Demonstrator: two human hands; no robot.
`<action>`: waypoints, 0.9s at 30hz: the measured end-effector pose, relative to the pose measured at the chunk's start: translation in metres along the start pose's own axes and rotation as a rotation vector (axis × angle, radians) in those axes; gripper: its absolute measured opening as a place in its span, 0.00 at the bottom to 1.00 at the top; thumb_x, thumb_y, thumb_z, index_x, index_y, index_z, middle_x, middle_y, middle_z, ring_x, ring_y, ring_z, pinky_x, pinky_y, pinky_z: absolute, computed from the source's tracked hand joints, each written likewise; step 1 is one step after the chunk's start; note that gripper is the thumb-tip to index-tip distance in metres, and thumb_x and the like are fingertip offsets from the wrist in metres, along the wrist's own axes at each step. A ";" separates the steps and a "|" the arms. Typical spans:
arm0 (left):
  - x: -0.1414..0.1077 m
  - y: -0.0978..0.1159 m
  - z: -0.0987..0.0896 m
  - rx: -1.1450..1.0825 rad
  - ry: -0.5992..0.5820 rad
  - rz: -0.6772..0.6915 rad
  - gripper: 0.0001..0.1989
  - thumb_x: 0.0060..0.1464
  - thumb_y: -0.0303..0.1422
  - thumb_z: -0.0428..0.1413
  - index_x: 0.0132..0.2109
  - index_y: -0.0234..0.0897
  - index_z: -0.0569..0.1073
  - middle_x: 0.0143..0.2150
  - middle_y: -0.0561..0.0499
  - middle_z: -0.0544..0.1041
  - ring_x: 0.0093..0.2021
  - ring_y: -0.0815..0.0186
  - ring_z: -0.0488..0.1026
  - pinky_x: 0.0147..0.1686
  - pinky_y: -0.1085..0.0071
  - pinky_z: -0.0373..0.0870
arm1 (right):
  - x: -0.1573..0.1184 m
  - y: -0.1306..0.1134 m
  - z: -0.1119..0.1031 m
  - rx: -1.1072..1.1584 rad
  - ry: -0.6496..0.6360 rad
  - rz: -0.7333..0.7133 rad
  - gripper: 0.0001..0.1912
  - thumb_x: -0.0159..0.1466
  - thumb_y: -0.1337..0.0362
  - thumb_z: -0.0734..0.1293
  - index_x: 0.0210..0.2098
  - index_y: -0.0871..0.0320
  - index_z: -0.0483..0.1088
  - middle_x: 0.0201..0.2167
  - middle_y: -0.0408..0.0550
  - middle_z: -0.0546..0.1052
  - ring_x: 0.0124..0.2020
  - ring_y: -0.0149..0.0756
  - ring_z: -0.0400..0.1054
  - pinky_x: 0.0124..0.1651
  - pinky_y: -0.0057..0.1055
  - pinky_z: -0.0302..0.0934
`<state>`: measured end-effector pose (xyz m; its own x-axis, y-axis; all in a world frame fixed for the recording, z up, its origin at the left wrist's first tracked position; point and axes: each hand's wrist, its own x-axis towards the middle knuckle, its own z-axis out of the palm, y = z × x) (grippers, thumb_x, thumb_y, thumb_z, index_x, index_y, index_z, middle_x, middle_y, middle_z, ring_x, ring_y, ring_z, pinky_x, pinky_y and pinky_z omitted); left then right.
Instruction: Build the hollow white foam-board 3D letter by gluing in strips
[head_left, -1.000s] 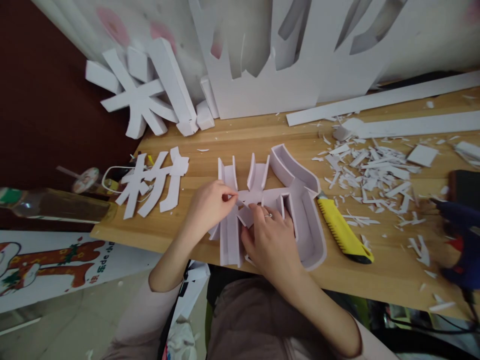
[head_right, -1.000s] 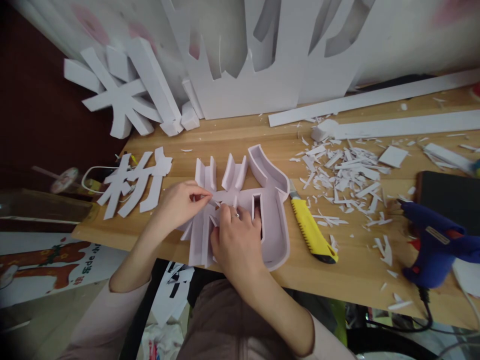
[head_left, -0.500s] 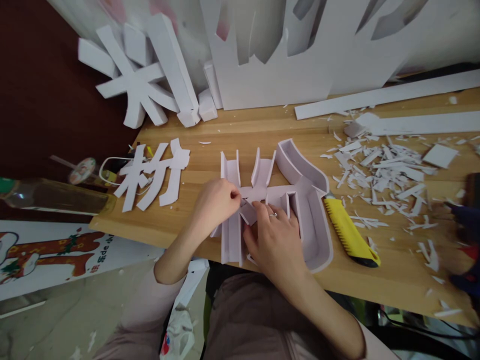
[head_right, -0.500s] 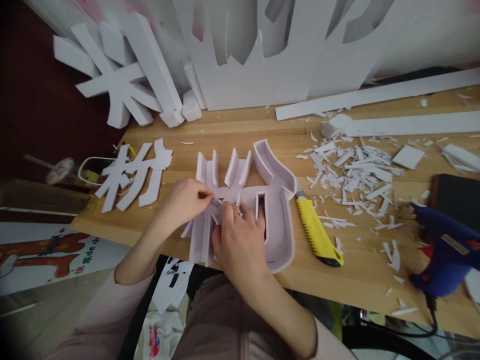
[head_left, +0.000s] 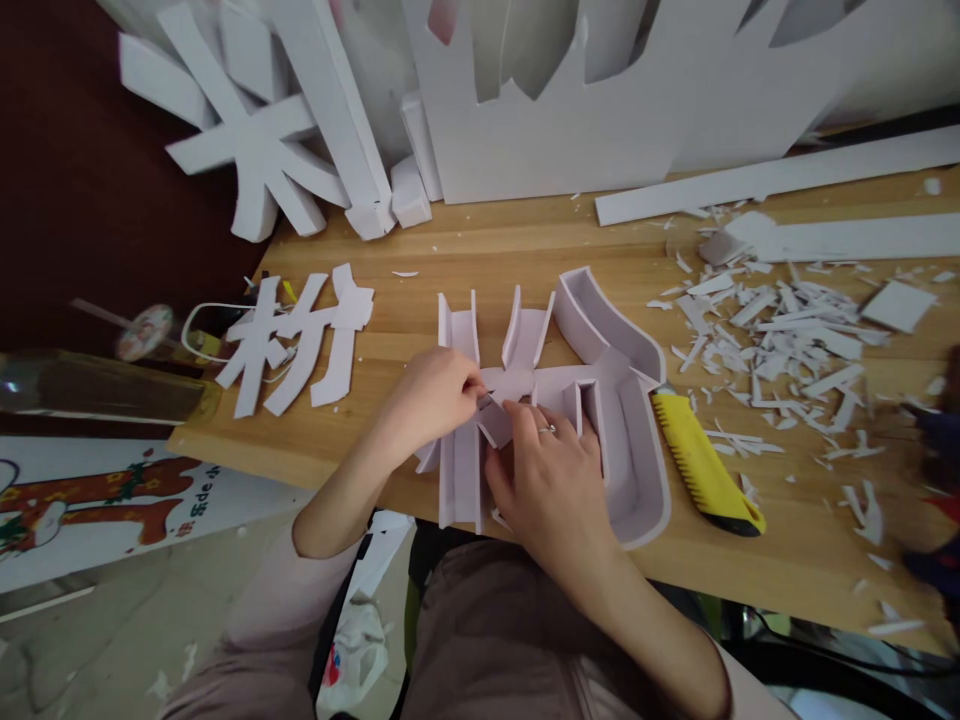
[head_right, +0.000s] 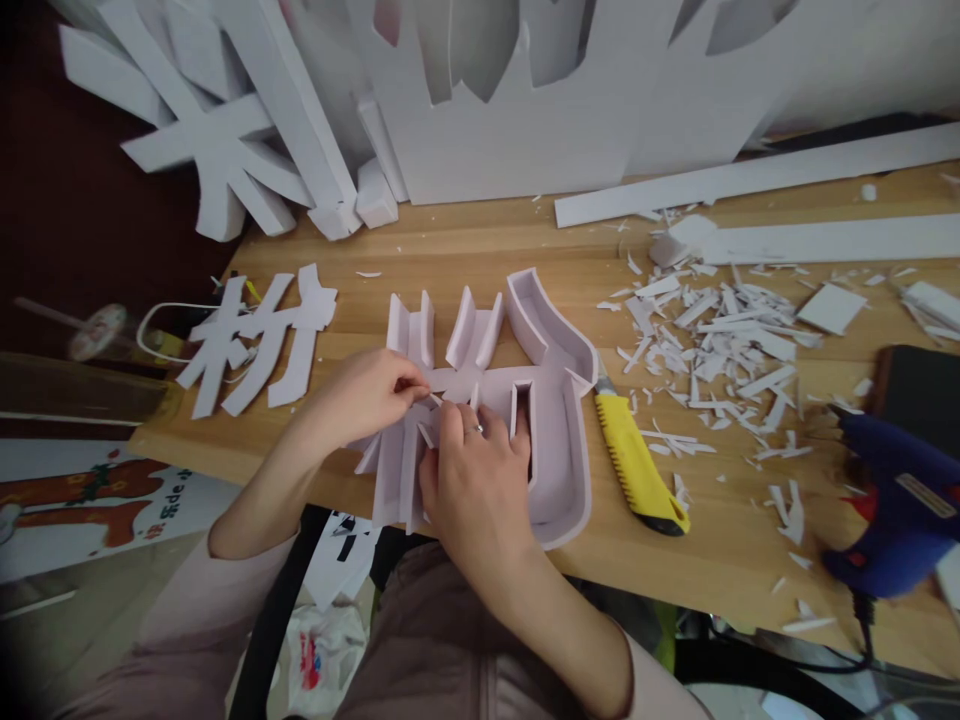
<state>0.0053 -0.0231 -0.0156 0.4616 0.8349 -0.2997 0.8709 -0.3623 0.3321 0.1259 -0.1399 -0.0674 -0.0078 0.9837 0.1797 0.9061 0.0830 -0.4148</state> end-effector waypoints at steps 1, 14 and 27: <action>0.000 -0.003 0.000 -0.024 -0.012 0.003 0.11 0.55 0.25 0.54 0.31 0.40 0.81 0.34 0.49 0.84 0.36 0.60 0.78 0.37 0.65 0.69 | 0.000 0.000 0.000 -0.001 0.008 -0.003 0.15 0.65 0.66 0.64 0.51 0.61 0.68 0.46 0.53 0.80 0.50 0.53 0.72 0.48 0.46 0.57; -0.006 -0.016 0.009 -0.221 -0.056 0.047 0.14 0.65 0.27 0.52 0.32 0.35 0.78 0.33 0.50 0.81 0.37 0.64 0.76 0.38 0.70 0.67 | 0.001 0.001 0.002 -0.027 0.012 -0.018 0.16 0.65 0.65 0.64 0.52 0.63 0.67 0.44 0.55 0.80 0.47 0.54 0.73 0.48 0.47 0.59; -0.007 -0.024 0.019 -0.238 -0.025 0.133 0.14 0.66 0.25 0.50 0.34 0.35 0.78 0.35 0.49 0.80 0.41 0.62 0.76 0.45 0.67 0.69 | 0.002 0.000 0.000 -0.044 0.009 -0.039 0.17 0.64 0.65 0.67 0.52 0.62 0.67 0.43 0.55 0.80 0.45 0.57 0.75 0.49 0.52 0.62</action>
<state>-0.0158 -0.0278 -0.0380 0.5758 0.7751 -0.2601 0.7395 -0.3580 0.5701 0.1256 -0.1379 -0.0667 -0.0397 0.9784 0.2030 0.9231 0.1137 -0.3675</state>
